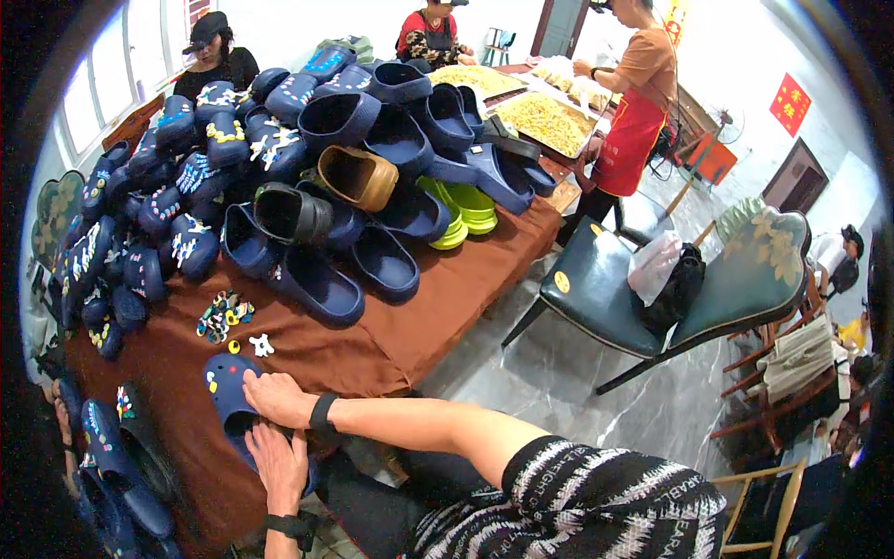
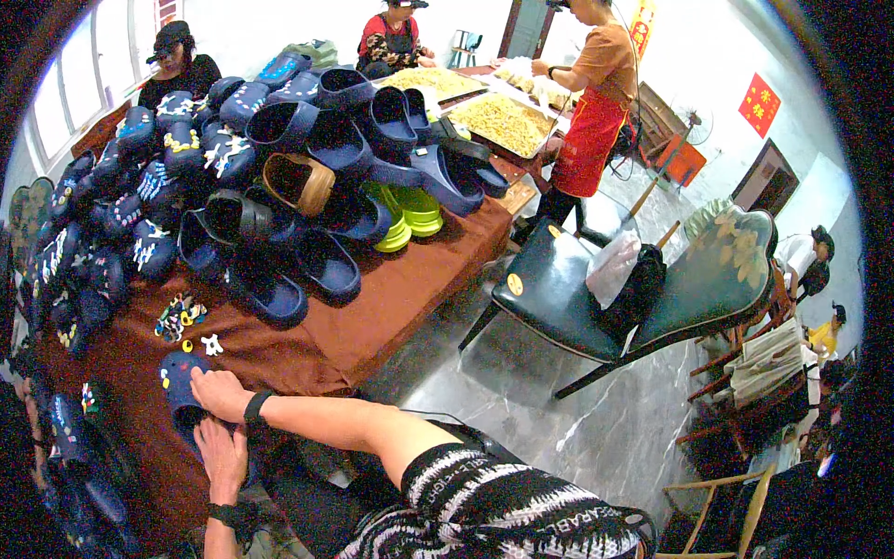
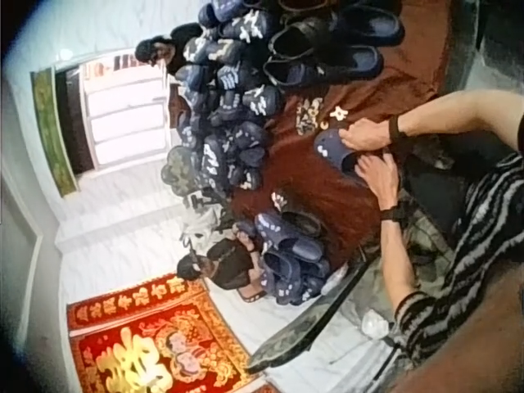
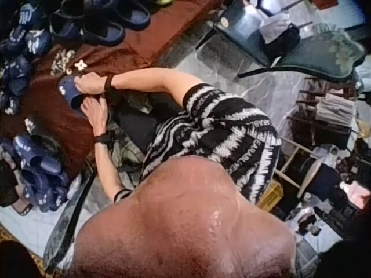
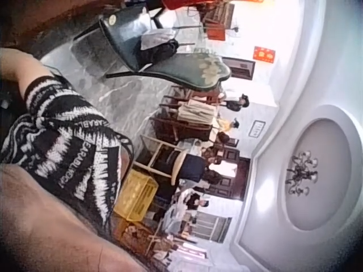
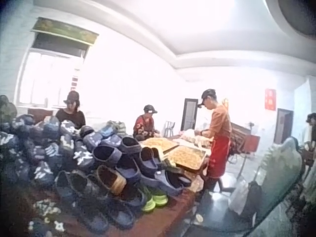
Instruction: Decorating rubber clogs with various small charms.
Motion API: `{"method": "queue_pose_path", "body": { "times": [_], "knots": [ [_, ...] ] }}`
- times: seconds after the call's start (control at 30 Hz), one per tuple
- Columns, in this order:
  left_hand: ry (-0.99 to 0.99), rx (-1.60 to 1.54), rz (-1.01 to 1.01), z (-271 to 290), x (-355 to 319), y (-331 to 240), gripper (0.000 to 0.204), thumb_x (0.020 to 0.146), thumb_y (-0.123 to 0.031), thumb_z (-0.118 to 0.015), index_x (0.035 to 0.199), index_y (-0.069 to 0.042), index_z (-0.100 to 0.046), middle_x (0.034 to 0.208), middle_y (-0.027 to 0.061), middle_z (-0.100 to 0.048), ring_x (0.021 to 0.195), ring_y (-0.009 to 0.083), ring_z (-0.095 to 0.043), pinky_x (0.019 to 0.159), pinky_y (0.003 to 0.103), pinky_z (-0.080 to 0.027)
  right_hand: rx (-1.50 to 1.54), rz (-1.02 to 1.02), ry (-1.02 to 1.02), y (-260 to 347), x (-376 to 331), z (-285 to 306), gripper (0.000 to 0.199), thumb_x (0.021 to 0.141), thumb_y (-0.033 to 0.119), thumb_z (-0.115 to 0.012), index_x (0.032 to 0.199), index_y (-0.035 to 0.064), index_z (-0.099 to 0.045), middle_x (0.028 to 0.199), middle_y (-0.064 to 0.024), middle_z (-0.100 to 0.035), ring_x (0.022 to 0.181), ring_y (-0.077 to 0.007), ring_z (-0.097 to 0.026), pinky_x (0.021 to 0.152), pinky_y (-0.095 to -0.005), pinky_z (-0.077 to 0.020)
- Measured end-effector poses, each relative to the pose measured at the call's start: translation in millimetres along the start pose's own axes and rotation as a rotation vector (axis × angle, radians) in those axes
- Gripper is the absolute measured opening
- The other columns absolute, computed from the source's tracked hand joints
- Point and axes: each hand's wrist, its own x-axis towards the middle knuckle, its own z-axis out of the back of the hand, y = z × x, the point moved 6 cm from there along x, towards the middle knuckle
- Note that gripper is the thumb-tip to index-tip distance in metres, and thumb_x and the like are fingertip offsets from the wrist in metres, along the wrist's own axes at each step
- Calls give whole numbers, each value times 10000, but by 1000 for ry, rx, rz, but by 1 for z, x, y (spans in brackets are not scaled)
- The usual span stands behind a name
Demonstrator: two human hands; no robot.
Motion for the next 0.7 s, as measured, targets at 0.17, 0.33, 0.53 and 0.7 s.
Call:
{"method": "queue_pose_path", "body": {
  "times": [0.17, 0.33, 0.53, 0.7],
  "knots": [
    [23, 53, 0, 3, 3, -8, 497, 945, -344, -541, 1084, 134, -555, 1175, 287, -529, 1208, 429, -452, 1129, 557, -251, 128, -241, -89, -46, 2, -6, 252, 1011, 239, -435, 1003, -2, -509, 783, -257, -663, 751, -466, -657, 679, -576, -519],
    [-16, 29, 21, 4, -4, -1, 483, 937, -336, -552, 1045, 135, -564, 1191, 299, -521, 1203, 425, -455, 1133, 558, -247, 132, -67, -115, -24, -8, 4, 267, 1034, 287, -424, 1020, 29, -488, 788, -249, -665, 728, -458, -645, 630, -578, -494],
    [63, 2, 15, 4, 0, -3, 518, 931, -319, -551, 1170, 139, -516, 1320, 292, -486, 1279, 418, -405, 1140, 564, -236, 10, 360, -106, 24, -6, 23, 250, 1002, 294, -491, 1018, 44, -493, 746, -196, -650, 665, -402, -639, 568, -525, -484],
    [-15, -12, -41, 8, 0, -6, 520, 939, -313, -546, 1184, 144, -506, 1319, 302, -484, 1276, 422, -408, 1132, 561, -244, -9, 273, -77, 18, 8, 16, 245, 975, 285, -541, 958, 42, -511, 723, -181, -642, 656, -403, -631, 592, -524, -480]
  ]
}}
